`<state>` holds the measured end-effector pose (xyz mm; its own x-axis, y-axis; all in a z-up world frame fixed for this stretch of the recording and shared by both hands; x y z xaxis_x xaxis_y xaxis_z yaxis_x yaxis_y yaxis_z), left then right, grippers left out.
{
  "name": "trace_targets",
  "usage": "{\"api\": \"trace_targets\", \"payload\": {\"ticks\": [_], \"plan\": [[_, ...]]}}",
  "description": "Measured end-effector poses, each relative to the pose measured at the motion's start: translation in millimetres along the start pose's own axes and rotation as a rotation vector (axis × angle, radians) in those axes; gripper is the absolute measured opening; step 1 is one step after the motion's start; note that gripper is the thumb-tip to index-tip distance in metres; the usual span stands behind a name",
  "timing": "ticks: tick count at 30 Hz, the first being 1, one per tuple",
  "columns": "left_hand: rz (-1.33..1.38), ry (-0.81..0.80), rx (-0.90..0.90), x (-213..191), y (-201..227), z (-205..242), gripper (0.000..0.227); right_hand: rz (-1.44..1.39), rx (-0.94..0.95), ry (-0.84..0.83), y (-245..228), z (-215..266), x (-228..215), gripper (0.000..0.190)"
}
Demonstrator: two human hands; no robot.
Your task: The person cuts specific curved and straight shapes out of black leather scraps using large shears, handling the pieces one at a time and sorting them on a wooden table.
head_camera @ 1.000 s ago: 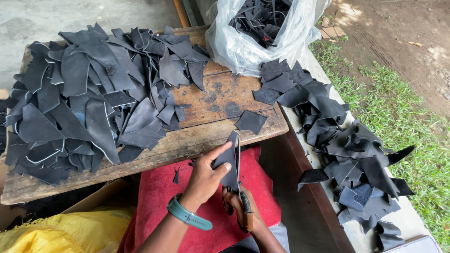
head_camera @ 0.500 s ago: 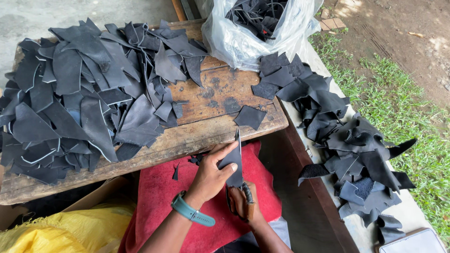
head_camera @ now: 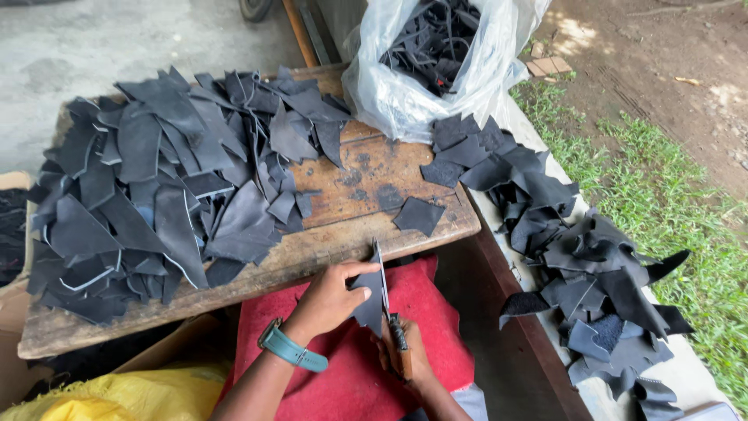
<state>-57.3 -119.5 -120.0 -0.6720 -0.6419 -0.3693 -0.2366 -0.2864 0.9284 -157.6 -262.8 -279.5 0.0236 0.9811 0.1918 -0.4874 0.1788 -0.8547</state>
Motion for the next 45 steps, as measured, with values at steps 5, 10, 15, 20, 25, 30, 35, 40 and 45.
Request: {"api": "trace_targets", "payload": {"ticks": [5,10,15,20,25,30,35,40,45], "plan": [[-0.001,0.065,-0.023,4,-5,4,0.044,-0.007,0.045,-0.072,-7,20,8,0.059],[-0.075,0.230,0.079,4,-10,13,0.043,0.023,0.012,-0.244,-29,42,21,0.071],[0.504,0.215,-0.043,1,-27,15,0.040,-0.020,-0.181,-0.265,-52,49,26,0.048],[0.795,0.281,0.138,-5,-16,17,0.034,0.149,-0.324,-0.359,-61,54,31,0.027],[0.214,0.350,0.194,-19,18,19,0.043,0.172,-0.217,-0.296,-58,46,39,0.030],[0.328,0.230,0.108,-6,24,16,0.049,0.292,-0.232,-0.177,-65,40,32,0.029],[0.386,0.163,0.110,5,24,15,0.050,0.299,-0.257,-0.154,-69,40,27,0.044],[0.291,0.159,0.161,6,22,13,0.051,0.140,-0.204,-0.075,-48,35,21,0.039],[0.266,0.161,0.117,13,2,11,0.050,0.071,-0.168,-0.052,-23,24,17,0.036]]}}
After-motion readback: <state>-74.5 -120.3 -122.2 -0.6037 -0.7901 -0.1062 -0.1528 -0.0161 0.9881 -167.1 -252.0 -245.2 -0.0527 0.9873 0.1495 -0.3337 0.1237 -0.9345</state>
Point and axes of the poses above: each hand's wrist, its own z-axis away from the middle knuckle, its own x-axis out of the palm, y = z × x, the point moved 6 cm from there along -z, towards the middle knuckle, and after that the axes turned 13 degrees about -y, right-handed, at the moved point
